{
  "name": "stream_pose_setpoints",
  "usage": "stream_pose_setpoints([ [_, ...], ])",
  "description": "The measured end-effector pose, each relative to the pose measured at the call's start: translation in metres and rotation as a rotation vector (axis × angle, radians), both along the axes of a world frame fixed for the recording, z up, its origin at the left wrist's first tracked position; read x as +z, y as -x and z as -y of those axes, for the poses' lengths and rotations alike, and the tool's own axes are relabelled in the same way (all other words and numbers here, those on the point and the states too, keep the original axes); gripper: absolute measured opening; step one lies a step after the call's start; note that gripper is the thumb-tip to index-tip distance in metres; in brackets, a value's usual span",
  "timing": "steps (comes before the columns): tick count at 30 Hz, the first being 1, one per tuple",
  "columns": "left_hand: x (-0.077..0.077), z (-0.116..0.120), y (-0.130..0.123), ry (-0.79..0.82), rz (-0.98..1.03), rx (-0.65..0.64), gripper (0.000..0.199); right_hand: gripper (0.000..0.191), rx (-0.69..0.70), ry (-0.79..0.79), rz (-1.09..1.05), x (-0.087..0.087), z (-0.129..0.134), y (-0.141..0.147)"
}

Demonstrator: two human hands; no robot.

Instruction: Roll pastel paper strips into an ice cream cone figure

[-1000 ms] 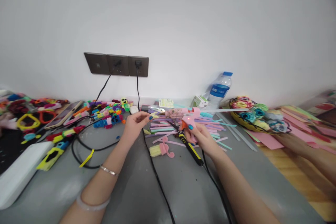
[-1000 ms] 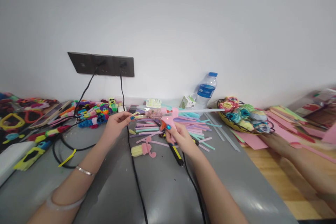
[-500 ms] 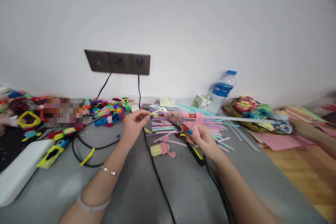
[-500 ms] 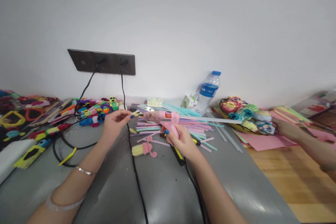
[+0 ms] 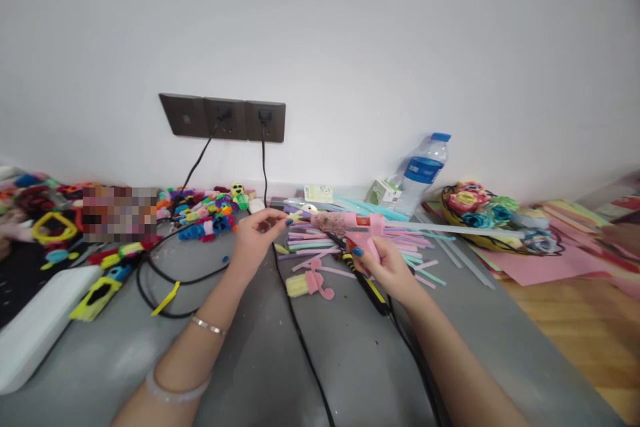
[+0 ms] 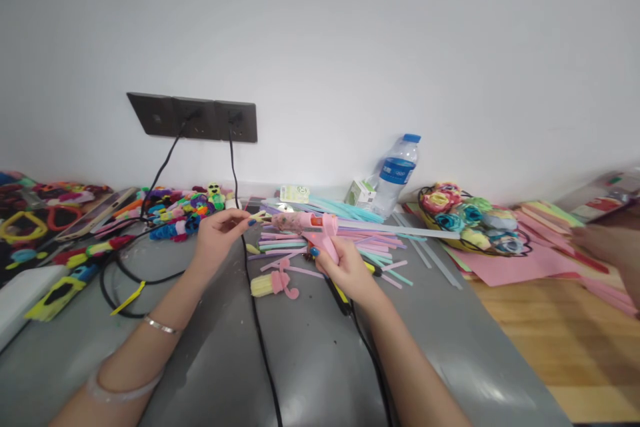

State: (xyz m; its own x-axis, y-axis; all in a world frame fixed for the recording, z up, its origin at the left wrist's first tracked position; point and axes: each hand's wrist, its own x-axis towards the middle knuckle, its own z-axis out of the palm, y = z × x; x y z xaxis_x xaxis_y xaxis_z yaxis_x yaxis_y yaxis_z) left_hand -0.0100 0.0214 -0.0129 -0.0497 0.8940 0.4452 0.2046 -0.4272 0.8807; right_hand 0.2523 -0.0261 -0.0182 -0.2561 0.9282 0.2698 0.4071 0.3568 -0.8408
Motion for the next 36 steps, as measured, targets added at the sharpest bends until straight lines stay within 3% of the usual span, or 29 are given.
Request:
stream_pose_setpoints([
  [12,0.003,0.001,0.000,0.005,0.006,0.010,0.014,0.045,-0.039,-0.019,0.030,0.007,0.002,0.002],
  [18,0.001,-0.002,0.001,0.063,0.086,-0.012,0.021,0.048,-0.004,0.050,-0.082,0.013,0.002,-0.004],
  [23,0.000,-0.005,0.000,0.118,0.171,-0.061,0.028,0.050,-0.042,0.086,-0.340,0.012,0.020,-0.019],
  [28,-0.001,-0.006,-0.001,0.157,0.198,-0.069,0.032,0.054,-0.357,0.198,-0.667,0.003,0.066,-0.046],
  [31,-0.001,-0.006,-0.001,0.170,0.200,-0.075,0.033,0.039,-0.532,0.261,-0.932,-0.002,0.093,-0.063],
  [36,-0.003,-0.008,-0.001,0.156,0.191,-0.102,0.032,0.026,-0.619,0.425,-1.335,-0.008,0.117,-0.079],
])
